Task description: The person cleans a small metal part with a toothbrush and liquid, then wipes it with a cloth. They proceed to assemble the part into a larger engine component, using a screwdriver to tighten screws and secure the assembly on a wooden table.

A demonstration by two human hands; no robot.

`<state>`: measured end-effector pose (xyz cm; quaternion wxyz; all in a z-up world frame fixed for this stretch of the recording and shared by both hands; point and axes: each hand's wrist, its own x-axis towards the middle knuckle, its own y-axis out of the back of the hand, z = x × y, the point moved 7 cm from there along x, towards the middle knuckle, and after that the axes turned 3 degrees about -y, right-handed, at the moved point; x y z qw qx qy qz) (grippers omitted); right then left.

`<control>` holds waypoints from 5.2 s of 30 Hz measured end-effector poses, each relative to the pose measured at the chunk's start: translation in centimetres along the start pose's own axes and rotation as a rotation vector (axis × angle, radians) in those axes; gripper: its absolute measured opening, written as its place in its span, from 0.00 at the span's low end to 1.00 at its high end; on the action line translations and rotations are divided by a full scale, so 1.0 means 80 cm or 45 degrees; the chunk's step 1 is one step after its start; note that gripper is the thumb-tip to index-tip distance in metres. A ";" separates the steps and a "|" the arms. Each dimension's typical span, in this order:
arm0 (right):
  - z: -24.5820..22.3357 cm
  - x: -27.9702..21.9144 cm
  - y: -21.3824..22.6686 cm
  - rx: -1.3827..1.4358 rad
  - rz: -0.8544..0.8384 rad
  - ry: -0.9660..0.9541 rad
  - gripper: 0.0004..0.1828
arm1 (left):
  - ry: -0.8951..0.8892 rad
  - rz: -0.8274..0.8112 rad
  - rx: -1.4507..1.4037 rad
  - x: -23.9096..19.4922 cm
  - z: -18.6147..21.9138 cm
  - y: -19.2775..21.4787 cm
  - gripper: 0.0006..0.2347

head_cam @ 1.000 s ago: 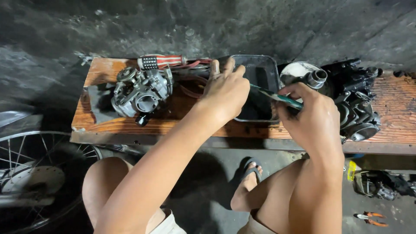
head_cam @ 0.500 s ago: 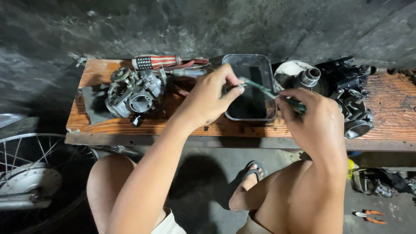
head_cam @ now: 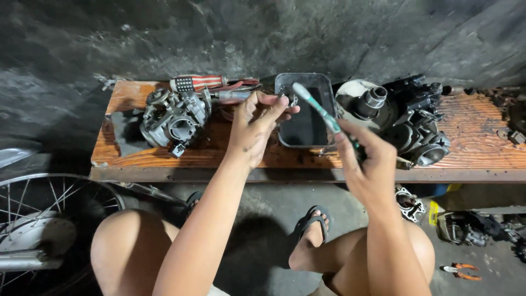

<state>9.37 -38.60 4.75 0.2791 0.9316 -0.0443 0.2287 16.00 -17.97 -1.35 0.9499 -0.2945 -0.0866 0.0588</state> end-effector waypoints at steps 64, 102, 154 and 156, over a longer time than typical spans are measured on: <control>0.015 0.006 0.002 -0.187 0.051 0.172 0.11 | -0.182 -0.340 0.310 0.015 0.010 -0.010 0.25; 0.014 0.018 0.027 -0.239 0.072 0.093 0.08 | -0.134 -0.323 0.249 0.003 0.012 -0.013 0.20; 0.013 0.024 0.034 -0.248 0.054 -0.036 0.05 | -0.061 -0.266 0.169 0.007 0.002 -0.015 0.22; 0.007 0.027 0.024 -0.414 -0.043 -0.038 0.06 | -0.089 -0.293 0.211 0.006 0.005 -0.017 0.23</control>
